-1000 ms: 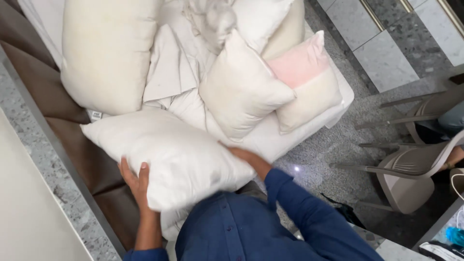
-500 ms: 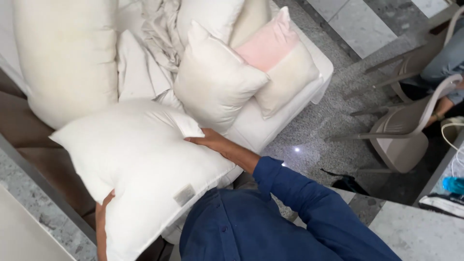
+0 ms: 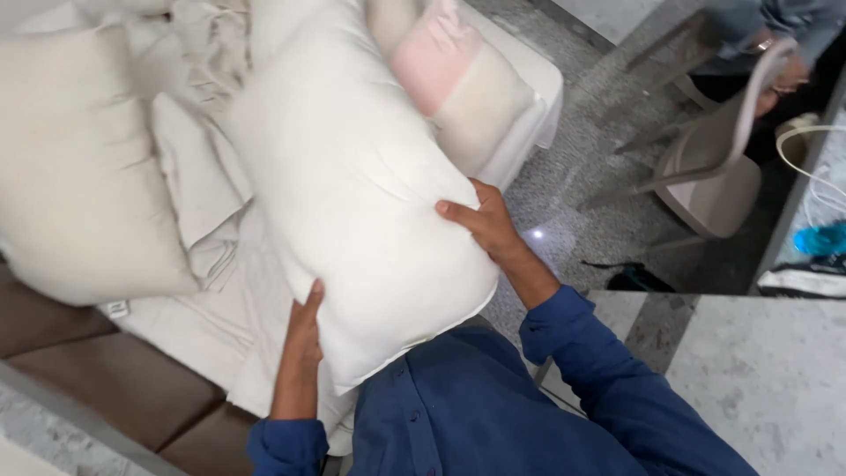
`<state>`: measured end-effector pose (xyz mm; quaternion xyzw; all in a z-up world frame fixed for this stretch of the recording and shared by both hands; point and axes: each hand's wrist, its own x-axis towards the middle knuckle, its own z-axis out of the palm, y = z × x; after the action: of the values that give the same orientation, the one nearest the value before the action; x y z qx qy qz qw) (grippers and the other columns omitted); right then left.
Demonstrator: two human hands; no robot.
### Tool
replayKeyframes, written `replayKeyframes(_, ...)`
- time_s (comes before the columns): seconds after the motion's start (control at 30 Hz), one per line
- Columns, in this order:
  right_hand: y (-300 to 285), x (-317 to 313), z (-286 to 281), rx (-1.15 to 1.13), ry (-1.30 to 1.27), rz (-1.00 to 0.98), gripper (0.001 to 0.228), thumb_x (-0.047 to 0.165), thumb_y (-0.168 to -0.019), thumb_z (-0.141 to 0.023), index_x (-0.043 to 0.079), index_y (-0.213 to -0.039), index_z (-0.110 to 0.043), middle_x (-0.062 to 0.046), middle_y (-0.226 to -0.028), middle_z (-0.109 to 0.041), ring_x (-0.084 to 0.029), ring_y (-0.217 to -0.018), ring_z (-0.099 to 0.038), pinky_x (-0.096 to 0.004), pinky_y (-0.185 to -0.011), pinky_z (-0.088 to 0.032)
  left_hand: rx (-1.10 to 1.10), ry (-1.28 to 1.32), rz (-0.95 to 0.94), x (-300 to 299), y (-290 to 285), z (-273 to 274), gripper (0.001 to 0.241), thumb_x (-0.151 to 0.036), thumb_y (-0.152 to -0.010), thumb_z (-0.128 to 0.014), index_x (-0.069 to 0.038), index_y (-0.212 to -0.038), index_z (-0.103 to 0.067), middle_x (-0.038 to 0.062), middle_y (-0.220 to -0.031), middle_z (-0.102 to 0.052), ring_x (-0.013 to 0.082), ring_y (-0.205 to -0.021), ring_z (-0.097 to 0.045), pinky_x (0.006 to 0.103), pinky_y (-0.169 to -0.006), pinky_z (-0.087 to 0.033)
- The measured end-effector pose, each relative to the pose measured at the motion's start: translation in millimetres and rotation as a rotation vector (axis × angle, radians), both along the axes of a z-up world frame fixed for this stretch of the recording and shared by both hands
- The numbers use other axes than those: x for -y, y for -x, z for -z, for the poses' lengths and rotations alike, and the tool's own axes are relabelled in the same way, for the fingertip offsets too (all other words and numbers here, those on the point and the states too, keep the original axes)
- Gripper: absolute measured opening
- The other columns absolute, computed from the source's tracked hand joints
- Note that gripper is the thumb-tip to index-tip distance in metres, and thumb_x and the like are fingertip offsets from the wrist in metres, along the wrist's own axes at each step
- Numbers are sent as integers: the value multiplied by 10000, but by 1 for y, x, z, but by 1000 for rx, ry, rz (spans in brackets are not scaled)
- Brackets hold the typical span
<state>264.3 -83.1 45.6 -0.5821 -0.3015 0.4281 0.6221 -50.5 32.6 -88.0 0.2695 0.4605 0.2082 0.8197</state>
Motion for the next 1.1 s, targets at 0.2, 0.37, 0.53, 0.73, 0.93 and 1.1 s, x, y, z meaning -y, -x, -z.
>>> replayKeyframes(0.2,-40,43,-3,12,-2,83,356,141,-922,-753,-66,-1207,-701,-132,-1072,-764,-172,-931,-720,-316,-848,-579,89,-199,68,19,-72,-36,854,-267,-890,-744,20,-1565,-306,175,-1514,-512,291,-1335,-535,387,-1094,-451)
replayKeyframes(0.37,-85,46,-11,50,-60,134,328,129,-922,-742,-57,-1190,-710,-139,-1054,-774,-178,-888,-727,-319,-820,-589,140,-372,43,8,-119,-67,779,-235,-898,-763,69,-1508,-386,216,-1431,-571,283,-1260,-593,392,-1062,-496)
replayKeyframes(0.53,-158,41,-7,203,-108,174,312,124,-942,-750,-45,-1200,-704,-132,-1070,-762,-173,-889,-718,-328,-828,-595,72,-448,24,-5,-182,-62,705,-267,-874,-797,86,-1408,-500,206,-1285,-653,282,-1130,-657,401,-984,-559)
replayKeyframes(0.73,-260,-11,2,456,27,67,466,278,-1063,-677,-38,-1396,-602,-160,-1220,-722,-215,-1035,-689,-388,-922,-571,-121,-729,27,-34,-234,-1,1017,-357,-840,-872,92,-1465,-207,303,-1416,-416,382,-1283,-483,436,-1083,-431)
replayKeyframes(0.93,-302,-57,134,692,218,-180,835,366,-1027,-719,-52,-1594,-271,-284,-1475,-515,-351,-1330,-528,-443,-1112,-427,-297,-1018,199,-36,-310,105,1409,-436,-812,-932,69,-1565,148,412,-1607,-114,498,-1485,-248,476,-1200,-255)
replayKeyframes(1.1,-289,-51,191,710,161,-60,977,428,-920,-767,-35,-1598,-237,-270,-1468,-546,-358,-1346,-565,-437,-1163,-441,-170,-821,246,0,-276,120,1284,-484,-819,-815,34,-1623,41,308,-1632,-295,392,-1475,-408,427,-1195,-347)
